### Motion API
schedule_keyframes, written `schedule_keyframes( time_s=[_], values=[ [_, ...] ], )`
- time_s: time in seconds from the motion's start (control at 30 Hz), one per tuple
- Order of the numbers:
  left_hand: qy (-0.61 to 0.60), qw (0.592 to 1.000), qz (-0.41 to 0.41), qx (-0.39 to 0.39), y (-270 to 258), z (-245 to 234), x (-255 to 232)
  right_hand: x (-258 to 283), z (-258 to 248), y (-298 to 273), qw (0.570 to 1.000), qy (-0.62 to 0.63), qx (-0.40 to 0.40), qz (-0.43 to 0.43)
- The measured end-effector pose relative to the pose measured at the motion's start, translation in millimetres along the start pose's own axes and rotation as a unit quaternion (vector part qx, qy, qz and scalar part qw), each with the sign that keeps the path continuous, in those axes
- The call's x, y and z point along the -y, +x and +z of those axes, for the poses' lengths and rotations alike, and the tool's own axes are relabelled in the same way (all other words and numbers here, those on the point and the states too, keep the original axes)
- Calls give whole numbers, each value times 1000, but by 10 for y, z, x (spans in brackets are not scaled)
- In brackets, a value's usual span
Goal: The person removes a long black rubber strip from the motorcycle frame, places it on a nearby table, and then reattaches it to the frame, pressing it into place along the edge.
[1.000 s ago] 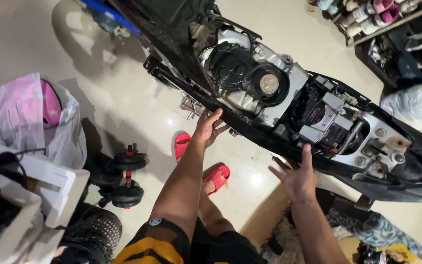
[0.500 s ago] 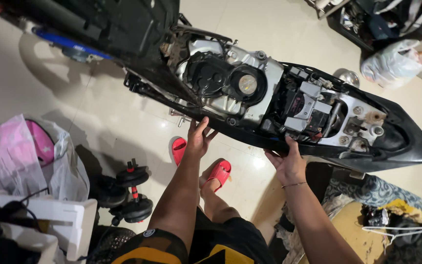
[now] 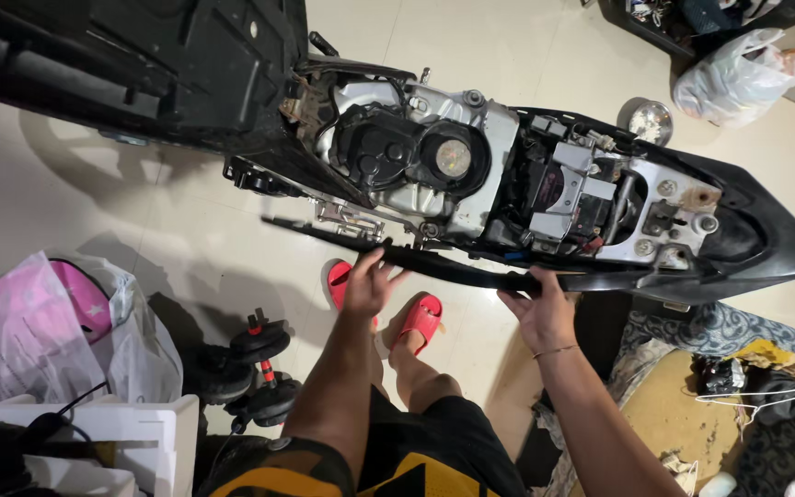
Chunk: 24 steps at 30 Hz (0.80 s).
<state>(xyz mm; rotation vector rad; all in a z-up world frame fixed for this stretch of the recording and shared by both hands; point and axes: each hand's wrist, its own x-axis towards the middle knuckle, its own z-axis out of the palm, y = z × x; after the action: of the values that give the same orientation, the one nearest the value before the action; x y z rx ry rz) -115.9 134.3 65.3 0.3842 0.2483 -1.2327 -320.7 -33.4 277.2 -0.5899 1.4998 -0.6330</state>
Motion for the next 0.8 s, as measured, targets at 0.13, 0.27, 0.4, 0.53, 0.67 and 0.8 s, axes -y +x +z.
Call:
schedule_keyframes(
  time_s=[0.13, 0.27, 0.4, 0.53, 0.67, 0.8],
  values=[
    [73, 997, -5, 25, -205, 88, -172, -27, 24, 22, 1000, -9, 26, 2],
    [-53, 993, -62, -90, -190, 315, -184, 18, -22, -28, 999, -28, 29, 11],
    [-4, 982, -74, -175, -145, 440, -190, 97, 7, -109, 998, -44, 41, 6],
    [-1, 974, -61, -220, -212, 427, -110, 99, -38, -182, 995, -93, 39, 3],
    [17, 964, -43, -262, -220, 423, -39, 133, -300, -98, 998, -30, 45, 22],
    [10, 962, 10, -273, -190, 388, 56, 363, -779, 85, 988, 100, 15, -118]
  ],
)
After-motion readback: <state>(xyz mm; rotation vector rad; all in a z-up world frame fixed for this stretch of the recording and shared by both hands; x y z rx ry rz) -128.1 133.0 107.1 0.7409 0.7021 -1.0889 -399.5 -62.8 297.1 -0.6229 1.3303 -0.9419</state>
